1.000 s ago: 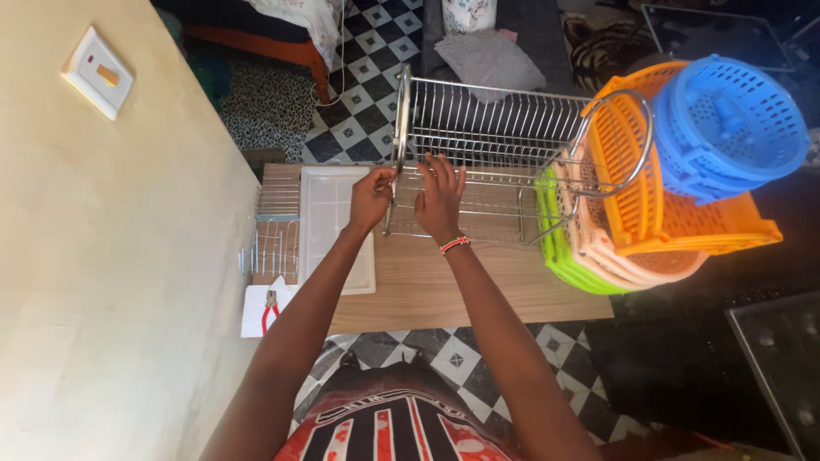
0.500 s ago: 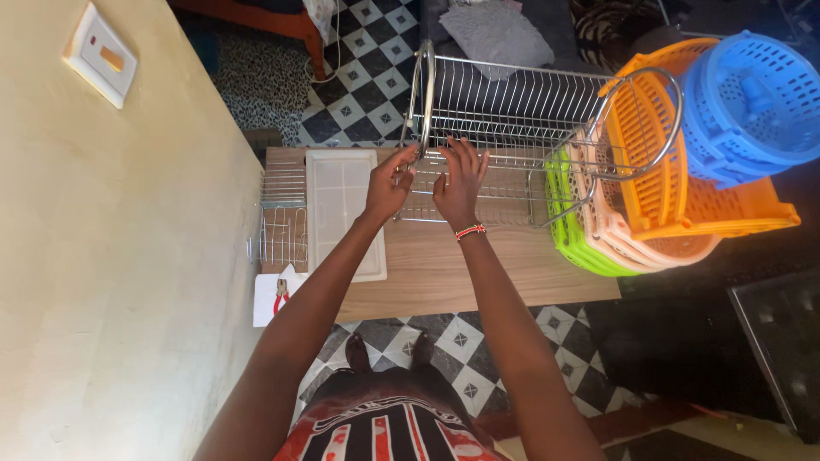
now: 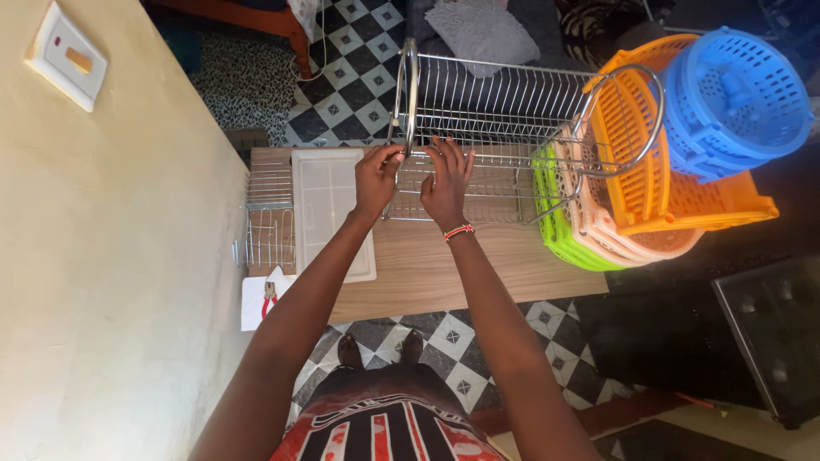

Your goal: The person assembles a metal dish rack by attaching wire components and a plastic tray to the frame using pliers. They place the rack on a table, position the parts, and secure them with the tool.

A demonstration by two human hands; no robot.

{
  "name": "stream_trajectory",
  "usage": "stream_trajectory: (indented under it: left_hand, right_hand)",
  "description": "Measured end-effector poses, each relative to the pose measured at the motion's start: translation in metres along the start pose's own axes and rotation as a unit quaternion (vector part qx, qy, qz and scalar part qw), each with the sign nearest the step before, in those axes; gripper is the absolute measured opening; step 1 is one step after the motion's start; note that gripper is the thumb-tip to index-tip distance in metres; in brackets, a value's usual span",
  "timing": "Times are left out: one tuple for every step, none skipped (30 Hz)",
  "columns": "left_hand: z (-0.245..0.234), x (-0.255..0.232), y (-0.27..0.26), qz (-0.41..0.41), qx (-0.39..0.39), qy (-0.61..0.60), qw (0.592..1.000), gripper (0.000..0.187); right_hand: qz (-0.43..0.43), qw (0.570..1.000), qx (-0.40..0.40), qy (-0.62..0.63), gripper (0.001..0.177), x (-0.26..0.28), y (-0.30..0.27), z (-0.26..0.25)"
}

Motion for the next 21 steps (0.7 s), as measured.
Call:
stream_trajectory:
  left_hand:
    - [0.003,0.002,0.001,-0.006,0.003,0.027,1.000,0.015]
    - [0.004,0.005,0.002,-0.013,0.009,0.055,0.998,0.015]
    - [0.006,0.009,0.002,-0.019,0.014,0.082,0.996,0.016]
    - [0.008,0.008,0.004,-0.007,0.014,0.101,0.995,0.018]
    - [0.010,0.007,0.004,0.005,0.014,0.119,0.993,0.020]
    - [0.012,0.009,0.003,0.016,0.011,0.139,0.990,0.022]
    - [0.013,0.012,0.002,0.005,0.004,0.114,0.993,0.021]
    - [0.011,0.013,0.000,-0.005,-0.002,0.091,0.996,0.021]
    - [0.009,0.014,-0.002,-0.016,-0.008,0.068,0.997,0.023]
    - [0.009,0.010,-0.004,-0.002,-0.010,0.022,1.000,0.024]
    - [0.009,0.008,-0.005,0.012,-0.011,-0.024,1.000,0.027]
    - [0.006,0.007,-0.009,0.023,-0.012,-0.069,0.997,0.030]
    - [0.005,0.015,-0.012,0.005,-0.022,-0.072,0.997,0.028]
    - [-0.001,0.023,-0.016,-0.016,-0.036,-0.072,0.997,0.027]
    - [-0.006,0.033,-0.022,-0.037,-0.049,-0.071,0.996,0.025]
    - [-0.009,0.041,-0.026,-0.052,-0.045,-0.049,0.996,0.022]
    - [-0.012,0.050,-0.031,-0.067,-0.040,-0.027,0.997,0.020]
    - [-0.022,0.062,-0.040,-0.087,-0.039,-0.002,0.995,0.018]
    - [-0.031,0.073,-0.043,-0.099,-0.036,-0.006,0.994,0.018]
    - [-0.037,0.082,-0.051,-0.118,-0.036,-0.010,0.992,0.018]
    - [-0.048,0.091,-0.065,-0.136,-0.037,-0.015,0.990,0.018]
  right_hand:
    - [-0.001,1.000,0.001,0.002,0.061,0.000,0.001,0.000]
    - [0.001,1.000,0.001,0.004,0.061,0.001,0.001,0.000]
    - [0.005,1.000,0.003,0.005,0.061,0.001,0.000,0.001]
    - [0.007,1.000,0.004,0.005,0.061,0.001,0.001,-0.001]
    - [0.009,1.000,0.004,0.005,0.061,0.001,0.001,-0.002]
    - [0.005,1.000,0.001,0.004,0.061,0.000,0.000,-0.002]
    - [0.001,1.000,-0.002,0.004,0.060,0.000,0.000,-0.002]
    - [-0.002,1.000,-0.005,0.003,0.060,0.002,-0.002,-0.003]
    - [0.001,1.000,-0.001,0.004,0.061,0.003,-0.002,-0.003]
    - [0.004,1.000,0.002,0.003,0.062,0.001,-0.001,-0.003]
    - [0.007,1.000,0.004,0.003,0.063,-0.001,0.001,-0.002]
    - [0.008,1.000,0.008,0.000,0.063,-0.002,0.000,-0.002]
    - [0.008,1.000,0.012,-0.003,0.063,-0.004,-0.001,-0.001]
    - [0.008,1.000,0.020,-0.001,0.064,-0.003,-0.003,0.001]
    - [-0.002,1.000,0.020,0.000,0.064,-0.002,-0.004,0.000]
    - [-0.015,1.000,0.021,0.006,0.064,-0.002,-0.001,-0.001]
    - [-0.029,0.999,0.021,0.013,0.065,-0.001,0.002,-0.003]
    - [-0.044,0.999,0.000,0.018,0.067,0.004,0.002,-0.007]
    - [-0.058,0.998,-0.022,0.024,0.069,0.009,0.001,-0.009]
    - [-0.055,0.997,-0.037,0.037,0.066,0.013,-0.003,-0.014]
    - [-0.051,0.996,-0.053,0.050,0.064,0.018,-0.010,-0.018]
Point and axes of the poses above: each hand's wrist, its own y-axis towards the middle knuckle, its own z-axis out of the palm, x = y × z, the point moved 9 cm from there along y, towards the middle knuckle, and after that the axes turned 13 degrees about -x, right-handed, at the moved point
